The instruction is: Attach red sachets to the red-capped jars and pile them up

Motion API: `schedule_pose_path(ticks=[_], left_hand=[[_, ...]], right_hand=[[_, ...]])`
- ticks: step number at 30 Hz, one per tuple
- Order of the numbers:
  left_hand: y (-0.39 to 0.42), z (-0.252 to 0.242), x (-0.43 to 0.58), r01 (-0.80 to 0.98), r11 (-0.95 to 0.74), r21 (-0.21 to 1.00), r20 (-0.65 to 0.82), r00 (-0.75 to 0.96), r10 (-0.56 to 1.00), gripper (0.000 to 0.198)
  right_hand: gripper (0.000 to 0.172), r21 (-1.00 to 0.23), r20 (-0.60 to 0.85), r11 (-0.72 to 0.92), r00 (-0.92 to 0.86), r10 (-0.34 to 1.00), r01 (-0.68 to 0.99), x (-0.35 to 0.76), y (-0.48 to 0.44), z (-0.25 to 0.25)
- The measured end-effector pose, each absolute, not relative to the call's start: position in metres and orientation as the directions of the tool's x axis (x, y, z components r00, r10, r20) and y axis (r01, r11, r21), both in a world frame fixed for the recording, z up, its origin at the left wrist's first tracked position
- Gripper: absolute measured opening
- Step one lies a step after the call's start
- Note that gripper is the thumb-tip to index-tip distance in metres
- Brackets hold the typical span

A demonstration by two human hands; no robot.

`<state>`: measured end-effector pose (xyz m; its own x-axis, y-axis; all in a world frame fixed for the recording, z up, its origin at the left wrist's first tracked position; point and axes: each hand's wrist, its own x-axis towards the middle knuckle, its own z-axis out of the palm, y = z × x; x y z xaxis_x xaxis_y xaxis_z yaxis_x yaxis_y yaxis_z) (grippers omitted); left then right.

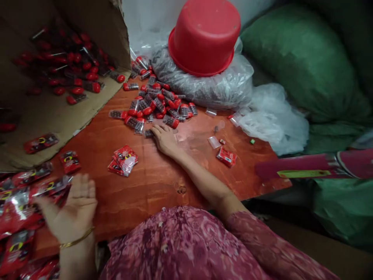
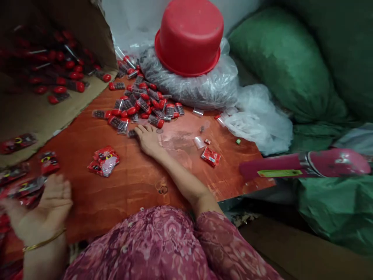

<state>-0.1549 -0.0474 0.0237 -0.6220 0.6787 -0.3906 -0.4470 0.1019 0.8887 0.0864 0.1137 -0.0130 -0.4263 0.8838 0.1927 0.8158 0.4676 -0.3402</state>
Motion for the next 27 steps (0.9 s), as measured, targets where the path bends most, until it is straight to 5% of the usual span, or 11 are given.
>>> schedule_pose_path(ticks=[2, 4, 6, 9, 17, 22, 27], left_hand=[[-0.047, 0.023, -0.138, -0.274, 0.232, 0.933, -0.355, -0.614, 0.705, 0.041], [-0.038, 0.022, -0.123, 0.152, 0.237, 0.960, -0.091, -0.627, 0.773, 0.034], [-0.024, 0.019, -0.116, 0.528, 0.186, 0.829, 0.140, -0.518, 0.844, 0.036], [-0.005, 0.009, -0.118, 0.756, 0.175, 0.631, 0.098, -0.302, 0.948, 0.039], [0.004, -0.012, -0.102, 0.788, 0.155, 0.596, 0.135, -0.289, 0.948, 0.027], [0.003, -0.014, -0.096, 0.761, 0.155, 0.630, 0.187, -0.342, 0.921, 0.023], [-0.005, -0.002, -0.098, 0.744, 0.139, 0.654, 0.273, -0.403, 0.874, 0.023]], right_hand=[[0.036, -0.384, 0.244, 0.590, -0.538, 0.807, 0.711, 0.100, 0.101, -0.019], [0.034, -0.449, 0.305, 0.633, -0.558, 0.772, 0.630, 0.116, 0.087, -0.025], [0.037, -0.490, 0.360, 0.644, -0.536, 0.763, 0.587, 0.130, 0.075, -0.030], [0.038, -0.527, 0.442, 0.637, -0.459, 0.771, 0.563, 0.143, 0.062, -0.030], [0.020, -0.591, 0.512, 0.590, -0.309, 0.801, 0.550, 0.105, 0.040, -0.011], [0.021, -0.645, 0.440, 0.554, -0.338, 0.832, 0.526, 0.075, 0.034, 0.004], [0.031, -0.810, 0.238, 0.351, -0.283, 0.929, 0.470, 0.051, 0.034, 0.014]])
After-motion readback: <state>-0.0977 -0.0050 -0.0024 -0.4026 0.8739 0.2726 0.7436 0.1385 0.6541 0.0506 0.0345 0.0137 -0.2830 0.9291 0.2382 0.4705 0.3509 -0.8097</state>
